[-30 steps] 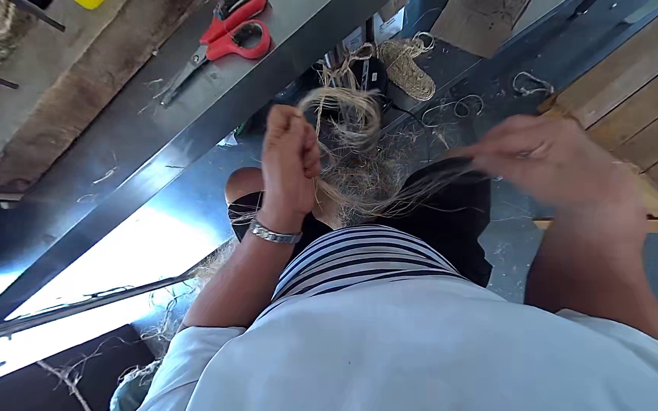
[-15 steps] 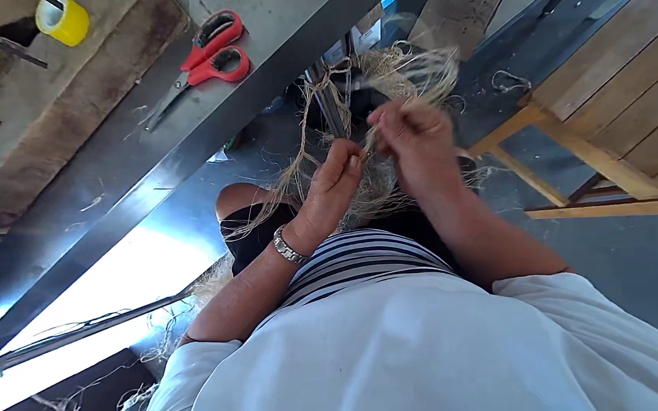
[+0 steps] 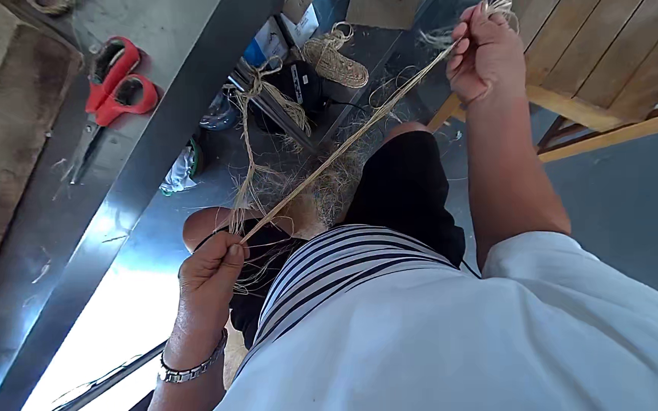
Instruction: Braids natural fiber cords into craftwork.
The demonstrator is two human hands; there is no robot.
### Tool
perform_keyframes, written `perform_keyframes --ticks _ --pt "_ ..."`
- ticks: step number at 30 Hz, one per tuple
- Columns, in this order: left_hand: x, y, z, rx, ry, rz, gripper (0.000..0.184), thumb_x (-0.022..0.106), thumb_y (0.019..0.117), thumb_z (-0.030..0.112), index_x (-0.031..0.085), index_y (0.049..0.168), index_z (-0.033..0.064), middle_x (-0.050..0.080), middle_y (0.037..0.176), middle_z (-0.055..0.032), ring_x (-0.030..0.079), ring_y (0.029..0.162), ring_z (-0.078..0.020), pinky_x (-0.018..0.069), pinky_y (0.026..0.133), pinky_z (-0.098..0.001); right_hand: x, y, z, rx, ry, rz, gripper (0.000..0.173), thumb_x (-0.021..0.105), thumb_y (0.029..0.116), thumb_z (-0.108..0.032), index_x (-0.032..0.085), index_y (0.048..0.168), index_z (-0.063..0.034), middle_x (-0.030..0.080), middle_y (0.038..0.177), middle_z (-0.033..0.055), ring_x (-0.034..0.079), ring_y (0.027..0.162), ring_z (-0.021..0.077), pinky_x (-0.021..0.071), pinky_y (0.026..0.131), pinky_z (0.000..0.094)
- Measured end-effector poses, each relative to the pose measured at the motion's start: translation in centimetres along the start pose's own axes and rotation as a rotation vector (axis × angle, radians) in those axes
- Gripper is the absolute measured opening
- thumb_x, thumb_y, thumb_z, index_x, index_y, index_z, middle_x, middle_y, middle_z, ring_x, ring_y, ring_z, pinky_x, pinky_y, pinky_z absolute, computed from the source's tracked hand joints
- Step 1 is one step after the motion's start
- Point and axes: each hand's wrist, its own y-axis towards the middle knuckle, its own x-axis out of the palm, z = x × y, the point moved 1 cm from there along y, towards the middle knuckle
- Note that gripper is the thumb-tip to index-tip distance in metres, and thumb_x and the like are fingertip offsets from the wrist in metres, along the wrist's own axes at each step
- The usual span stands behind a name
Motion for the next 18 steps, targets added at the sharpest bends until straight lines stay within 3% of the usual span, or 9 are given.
perform_keyframes --ticks 4,7,10,13,15,18 --pt "0.2 -0.2 -0.3 -0.068 -0.114 -0.02 0.031 0.047 0.0993 0.006 0.067 0.084 0.025 0.056 0.071 0.0215 0.047 0.061 0.0103 0.0391 0.058 -0.0082 -4.7 2.1 2.5 0.06 -0.082 0.173 0.012 0.041 0.1109 -0.013 0.05 0.105 -0.0086 0.059 0.075 -0.0024 0.057 0.056 0.0022 0.0516 0.054 0.0149" --pt "0.2 -0.3 -0.8 -0.064 -0.02 -0.038 0.028 0.047 0.0992 0.007 0.065 0.085 0.0223 0.055 0.071 0.0222 0.046 0.062 0.0118 0.0374 0.057 -0.0072 -6.5 2.3 4.2 0.118 -0.177 0.22 0.012 0.043 0.1107 -0.015 0.051 0.106 -0.0091 0.059 0.074 -0.0032 0.058 0.056 0.0024 0.0514 0.054 0.0154" --pt "0.1 0.0 -1.1 0.001 0.2 -0.074 0.021 0.048 0.1001 0.011 0.063 0.086 0.0091 0.054 0.075 0.0159 0.048 0.069 0.0133 0.0387 0.063 -0.0056 -7.5 2.4 5.0 0.162 -0.211 0.213 0.008 0.045 0.1099 -0.014 0.051 0.11 -0.0082 0.059 0.078 -0.0015 0.057 0.057 0.0035 0.0517 0.054 0.0165" --pt "-1.0 -0.7 -1.2 -0.011 0.377 -0.09 0.028 0.048 0.1012 0.016 0.063 0.086 -0.0017 0.053 0.075 0.0077 0.045 0.068 0.012 0.0364 0.063 -0.0069 -8.5 3.1 5.3 0.182 -0.194 0.266 0.011 0.043 0.1107 -0.016 0.051 0.11 -0.0075 0.059 0.076 -0.0008 0.057 0.055 0.004 0.0513 0.052 0.0166" --pt "-3.2 -1.9 -0.8 -0.059 0.42 -0.102 0.028 0.047 0.102 0.014 0.06 0.086 -0.0044 0.052 0.074 0.007 0.044 0.068 0.013 0.037 0.064 -0.0065 -9.5 3.6 5.0 0.16 -0.19 0.298 0.013 0.043 0.1111 -0.017 0.051 0.11 -0.0075 0.058 0.074 -0.0013 0.056 0.054 0.0039 0.0506 0.051 0.0169" --pt "-7.4 -4.4 -0.2 -0.175 0.483 -0.086 0.028 0.045 0.1008 0.003 0.054 0.085 -0.0175 0.051 0.074 -0.0007 0.045 0.071 0.0111 0.039 0.068 -0.0093 -10.7 4.0 4.4 0.088 -0.2 0.304 0.012 0.044 0.1106 -0.016 0.051 0.108 -0.0067 0.058 0.076 -0.0005 0.056 0.054 0.0044 0.0506 0.051 0.0176"
